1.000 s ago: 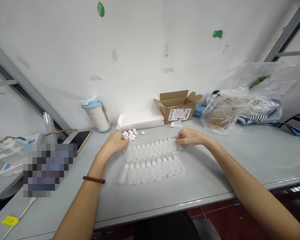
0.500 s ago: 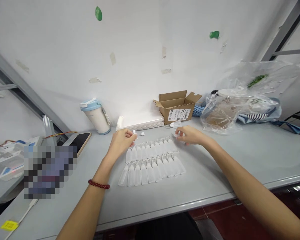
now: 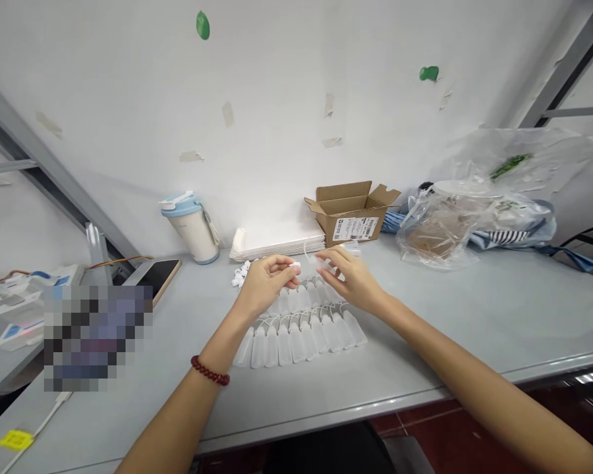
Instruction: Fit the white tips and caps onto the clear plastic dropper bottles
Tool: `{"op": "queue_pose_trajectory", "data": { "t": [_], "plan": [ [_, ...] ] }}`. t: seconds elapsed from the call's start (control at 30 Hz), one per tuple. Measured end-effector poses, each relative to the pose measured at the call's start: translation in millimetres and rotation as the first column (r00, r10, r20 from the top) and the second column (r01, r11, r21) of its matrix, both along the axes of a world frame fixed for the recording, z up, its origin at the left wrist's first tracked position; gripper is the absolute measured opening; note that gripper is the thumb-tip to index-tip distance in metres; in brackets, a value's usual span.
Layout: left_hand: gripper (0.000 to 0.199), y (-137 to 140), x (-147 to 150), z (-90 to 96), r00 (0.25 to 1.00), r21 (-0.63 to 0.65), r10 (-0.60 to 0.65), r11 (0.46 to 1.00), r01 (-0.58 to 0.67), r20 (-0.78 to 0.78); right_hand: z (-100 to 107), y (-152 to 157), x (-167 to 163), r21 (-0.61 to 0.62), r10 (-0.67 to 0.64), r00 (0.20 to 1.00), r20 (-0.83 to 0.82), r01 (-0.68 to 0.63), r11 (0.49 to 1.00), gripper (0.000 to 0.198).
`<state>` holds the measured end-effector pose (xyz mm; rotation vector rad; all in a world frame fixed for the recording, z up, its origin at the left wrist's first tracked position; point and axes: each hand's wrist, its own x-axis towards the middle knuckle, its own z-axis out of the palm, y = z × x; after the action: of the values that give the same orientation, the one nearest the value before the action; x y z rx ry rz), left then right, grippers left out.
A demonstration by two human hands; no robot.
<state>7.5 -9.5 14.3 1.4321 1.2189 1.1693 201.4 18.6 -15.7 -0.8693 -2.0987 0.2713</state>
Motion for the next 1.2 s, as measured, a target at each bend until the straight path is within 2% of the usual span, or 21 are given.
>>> {"op": "queue_pose_trajectory", "data": {
  "t": [0.1,0.2,0.3,0.4,0.5,0.6,0.8,0.93,1.07,1.2],
  "plan": [
    [0.029,1.9,-2.4,1.2,1.0,-0.005,0.013,1.0,-0.013,-0.007,5.4,-6.7,-2.6,-0.207,0.063,0.991,-0.114,-0.086,0.975,0.026],
    [0.031,2.3,-4.6,2.3,0.999,0.026,-0.032,0.999,0.033,-0.036,10.6,-11.2,-4.3,-0.415,0.135,0.96,-0.244,-0.229,0.881,0.028],
    [0.03,0.8,-5.1,2.8,0.993,0.059,-0.092,0.994,0.097,-0.072,13.6,-13.1,-5.7,-0.508,0.175,0.936,-0.306,-0.316,0.802,0.028],
    [0.026,-1.5,-3.8,2.6,0.983,0.077,-0.13,0.987,0.141,-0.128,14.8,-13.2,-6.0,-0.543,0.189,0.93,-0.316,-0.341,0.767,0.027],
    [0.021,-3.5,-1.1,1.8,0.971,0.093,-0.142,0.982,0.162,-0.194,13.4,-12.0,-6.0,-0.559,0.181,0.935,-0.304,-0.329,0.761,0.026],
    [0.02,-4.3,1.9,-0.2,0.967,0.112,-0.14,0.98,0.166,-0.215,9.8,-10.3,-6.7,-0.578,0.144,0.909,-0.391,-0.365,0.73,0.029],
    [0.017,-5.4,4.8,-4.6,0.978,0.183,-0.114,0.972,0.146,-0.175,9.6,-11.2,-7.5,-0.652,0.049,0.813,-0.58,-0.499,0.57,0.04],
    [0.018,-7.7,4.8,-1.1,0.973,0.152,-0.147,0.973,0.175,-0.18,14.5,-12.4,-6.4,-0.718,-0.008,0.813,-0.583,-0.51,0.474,0.043],
    [0.023,-9.3,4.1,3.7,0.95,0.035,-0.243,0.966,0.254,-0.197,15.0,-12.3,-6.3,-0.741,0.007,0.841,-0.542,-0.481,0.467,0.04],
    [0.031,-9.2,3.7,3.0,0.945,0.005,-0.242,0.969,0.249,-0.221,12.5,-12.6,-7.3,-0.727,0.046,0.839,-0.543,-0.497,0.474,0.036]
  ]
}}
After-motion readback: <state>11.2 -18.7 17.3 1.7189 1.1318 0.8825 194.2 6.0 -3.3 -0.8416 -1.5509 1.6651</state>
